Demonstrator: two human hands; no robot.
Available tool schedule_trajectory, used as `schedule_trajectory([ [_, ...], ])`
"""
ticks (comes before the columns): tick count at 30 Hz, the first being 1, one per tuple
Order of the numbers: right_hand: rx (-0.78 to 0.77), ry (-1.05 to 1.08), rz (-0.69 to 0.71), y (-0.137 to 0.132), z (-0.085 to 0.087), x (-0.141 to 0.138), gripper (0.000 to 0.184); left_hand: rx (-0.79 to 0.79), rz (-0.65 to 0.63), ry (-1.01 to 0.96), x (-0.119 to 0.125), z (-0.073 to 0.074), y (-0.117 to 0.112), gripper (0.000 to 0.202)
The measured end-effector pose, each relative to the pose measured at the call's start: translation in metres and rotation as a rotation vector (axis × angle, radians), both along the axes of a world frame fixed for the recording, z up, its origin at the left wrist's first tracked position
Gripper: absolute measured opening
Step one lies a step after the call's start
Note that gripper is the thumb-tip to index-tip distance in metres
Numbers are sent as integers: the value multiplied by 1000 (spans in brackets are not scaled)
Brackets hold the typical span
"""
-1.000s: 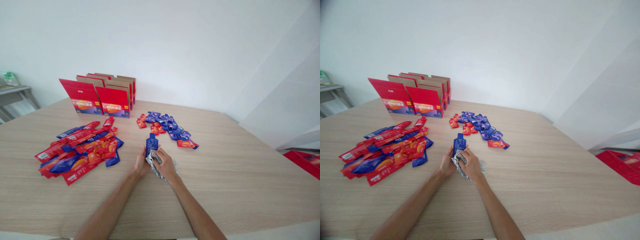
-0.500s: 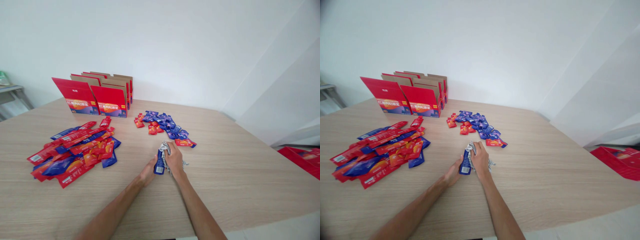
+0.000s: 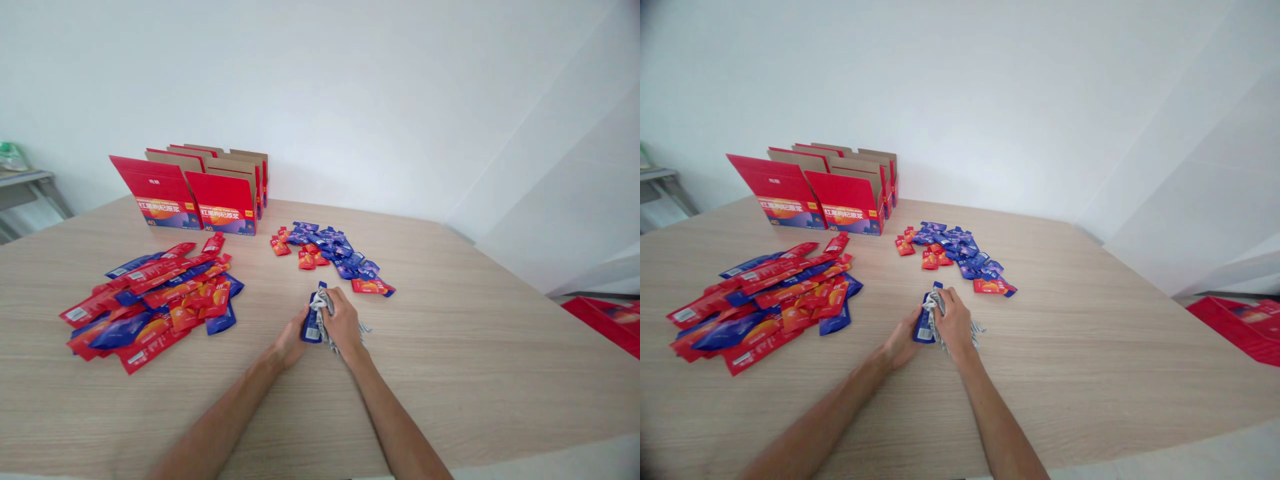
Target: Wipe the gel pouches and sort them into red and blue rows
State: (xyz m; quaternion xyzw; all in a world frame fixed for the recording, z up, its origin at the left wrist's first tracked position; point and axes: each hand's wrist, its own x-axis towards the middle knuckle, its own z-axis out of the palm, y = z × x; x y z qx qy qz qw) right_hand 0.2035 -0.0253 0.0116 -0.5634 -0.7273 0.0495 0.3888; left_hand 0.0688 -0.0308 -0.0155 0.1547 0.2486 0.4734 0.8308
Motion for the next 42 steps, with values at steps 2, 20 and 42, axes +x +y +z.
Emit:
schedule_trajectory([
  [2, 37, 42, -71, 4, 2, 10, 25, 13, -64, -3, 7, -4, -6, 25],
  [20, -137, -159, 356, -19, -2, -32, 27, -10, 165, 6, -38, 16, 25, 53],
  [42, -160, -73, 327, -9, -9, -28, 21, 349, 160, 2498, -294, 93, 92, 31],
])
